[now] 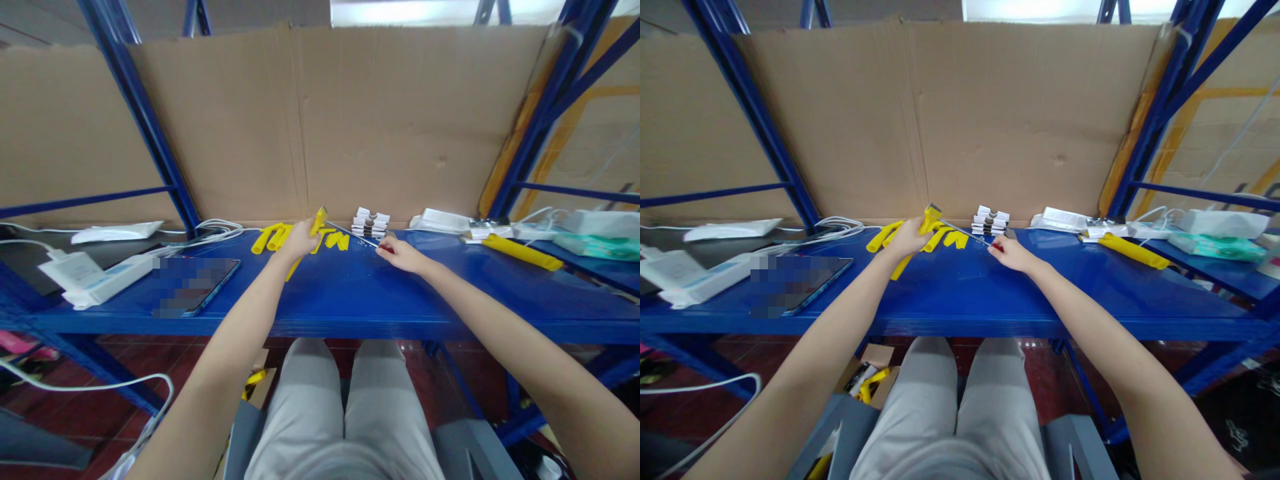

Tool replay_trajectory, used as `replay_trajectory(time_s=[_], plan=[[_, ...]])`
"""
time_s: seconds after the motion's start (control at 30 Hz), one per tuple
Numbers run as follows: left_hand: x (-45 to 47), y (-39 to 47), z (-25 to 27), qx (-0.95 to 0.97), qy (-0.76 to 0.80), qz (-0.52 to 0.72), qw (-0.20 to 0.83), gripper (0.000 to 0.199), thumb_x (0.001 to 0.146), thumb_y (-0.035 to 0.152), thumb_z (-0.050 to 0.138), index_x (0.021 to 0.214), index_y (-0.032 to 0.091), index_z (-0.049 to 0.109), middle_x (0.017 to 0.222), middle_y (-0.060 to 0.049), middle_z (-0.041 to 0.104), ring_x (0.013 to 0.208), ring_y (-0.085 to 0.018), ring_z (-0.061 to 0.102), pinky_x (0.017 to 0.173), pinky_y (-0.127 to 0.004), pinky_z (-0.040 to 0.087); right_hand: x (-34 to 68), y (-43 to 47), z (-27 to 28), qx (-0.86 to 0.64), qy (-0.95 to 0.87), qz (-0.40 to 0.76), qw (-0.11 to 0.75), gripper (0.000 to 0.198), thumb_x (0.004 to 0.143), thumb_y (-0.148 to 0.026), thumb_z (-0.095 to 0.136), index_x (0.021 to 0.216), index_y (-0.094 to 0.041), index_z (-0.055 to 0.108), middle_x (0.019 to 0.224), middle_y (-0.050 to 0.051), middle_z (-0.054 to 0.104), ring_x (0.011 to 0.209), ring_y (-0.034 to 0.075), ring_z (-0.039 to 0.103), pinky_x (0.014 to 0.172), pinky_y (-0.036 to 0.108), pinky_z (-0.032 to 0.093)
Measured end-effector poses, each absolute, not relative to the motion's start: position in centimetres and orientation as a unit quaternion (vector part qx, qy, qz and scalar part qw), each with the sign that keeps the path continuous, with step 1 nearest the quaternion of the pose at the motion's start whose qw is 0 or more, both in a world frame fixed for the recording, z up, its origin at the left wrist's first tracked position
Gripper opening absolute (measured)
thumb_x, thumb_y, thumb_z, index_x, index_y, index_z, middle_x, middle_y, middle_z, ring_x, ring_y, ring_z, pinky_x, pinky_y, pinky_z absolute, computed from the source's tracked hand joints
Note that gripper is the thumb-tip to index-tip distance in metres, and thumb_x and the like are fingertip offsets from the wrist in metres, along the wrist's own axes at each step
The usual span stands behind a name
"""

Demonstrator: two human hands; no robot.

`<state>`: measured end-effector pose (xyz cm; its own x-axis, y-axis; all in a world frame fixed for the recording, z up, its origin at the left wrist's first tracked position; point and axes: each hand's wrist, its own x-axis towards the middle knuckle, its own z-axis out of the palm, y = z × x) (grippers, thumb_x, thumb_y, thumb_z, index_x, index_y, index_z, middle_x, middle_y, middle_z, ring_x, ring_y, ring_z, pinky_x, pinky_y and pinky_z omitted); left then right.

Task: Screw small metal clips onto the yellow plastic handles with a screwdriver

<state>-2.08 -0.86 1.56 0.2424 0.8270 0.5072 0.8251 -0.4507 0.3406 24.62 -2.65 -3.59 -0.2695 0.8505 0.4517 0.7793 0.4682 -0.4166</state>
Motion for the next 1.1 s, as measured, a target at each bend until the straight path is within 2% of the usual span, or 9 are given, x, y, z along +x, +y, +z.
replay_trajectory(time_s=[0.3, 0.53, 0.67, 0.8, 0.9, 0.97, 1.1], plan=[[-2.2, -0.54, 1.28, 0.787, 0.525, 0.324, -0.006, 0.031, 0.078, 0.018, 0.052, 0.106, 0.008, 0.062, 0.1, -0.013, 0.068, 0.094, -0.022, 0.064, 0.084, -0.028, 0.047, 24.53, -2.53, -3.96, -0.528, -0.783, 0.045, 0.327, 0.015, 0.079, -0.031, 0.054, 0.082, -0.021, 0.043, 0.067, 0.001, 0.058, 0.06, 0.016, 0.054, 0.056, 0.026, 0.04], [-2.25, -0.55, 1.31, 0.786, 0.524, 0.328, 0.001, 0.033, 0.077, 0.019, 0.051, 0.107, 0.01, 0.062, 0.099, -0.011, 0.069, 0.092, -0.021, 0.064, 0.085, -0.03, 0.047, 24.44, -2.76, -3.63, -0.516, -0.791, 0.062, 0.322, 0.013, 0.081, -0.03, 0.05, 0.087, -0.019, 0.047, 0.075, 0.004, 0.062, 0.066, 0.017, 0.057, 0.063, 0.028, 0.043], [-2.33, -0.57, 1.38, 0.785, 0.527, 0.325, 0.006, 0.033, 0.077, 0.019, 0.051, 0.107, 0.009, 0.062, 0.101, -0.012, 0.068, 0.095, -0.022, 0.063, 0.086, -0.03, 0.046, 24.38, -2.91, -3.43, -0.51, -0.8, 0.072, 0.308, 0.01, 0.083, -0.028, 0.047, 0.084, -0.019, 0.05, 0.072, 0.004, 0.063, 0.067, 0.017, 0.058, 0.065, 0.029, 0.044], [-2.36, -0.63, 1.4, 0.782, 0.529, 0.328, 0.01, 0.032, 0.077, 0.02, 0.051, 0.105, 0.01, 0.062, 0.1, -0.012, 0.068, 0.095, -0.022, 0.063, 0.085, -0.029, 0.047, 24.43, -2.73, -3.73, -0.498, -0.799, 0.074, 0.329, 0.011, 0.081, -0.029, 0.051, 0.084, -0.02, 0.047, 0.068, 0.001, 0.06, 0.064, 0.016, 0.057, 0.062, 0.028, 0.043], [-2.34, -0.78, 1.42, 0.779, 0.538, 0.32, 0.037, 0.032, 0.077, 0.019, 0.051, 0.106, 0.01, 0.061, 0.093, -0.011, 0.069, 0.086, -0.02, 0.065, 0.076, -0.026, 0.049, 24.56, -2.5, -4.05, -0.496, -0.8, 0.069, 0.33, 0.014, 0.078, -0.03, 0.054, 0.083, -0.021, 0.044, 0.066, 0.0, 0.058, 0.061, 0.015, 0.054, 0.059, 0.027, 0.042], [-2.33, -0.91, 1.44, 0.776, 0.55, 0.301, 0.064, 0.032, 0.077, 0.019, 0.051, 0.106, 0.009, 0.061, 0.085, -0.01, 0.069, 0.072, -0.018, 0.065, 0.065, -0.024, 0.049, 24.65, -2.38, -4.18, -0.499, -0.801, 0.062, 0.325, 0.016, 0.077, -0.029, 0.055, 0.083, -0.021, 0.043, 0.067, 0.0, 0.057, 0.06, 0.015, 0.053, 0.059, 0.027, 0.041], [-2.37, -1.03, 1.32, 0.779, 0.56, 0.265, 0.094, 0.03, 0.074, 0.017, 0.051, 0.102, 0.011, 0.06, 0.073, -0.005, 0.067, 0.049, -0.013, 0.059, 0.047, -0.021, 0.043, 24.71, -2.48, -3.98, -0.515, -0.802, 0.065, 0.296, 0.013, 0.078, -0.026, 0.055, 0.085, -0.02, 0.046, 0.074, 0.003, 0.061, 0.064, 0.016, 0.056, 0.062, 0.027, 0.043]])
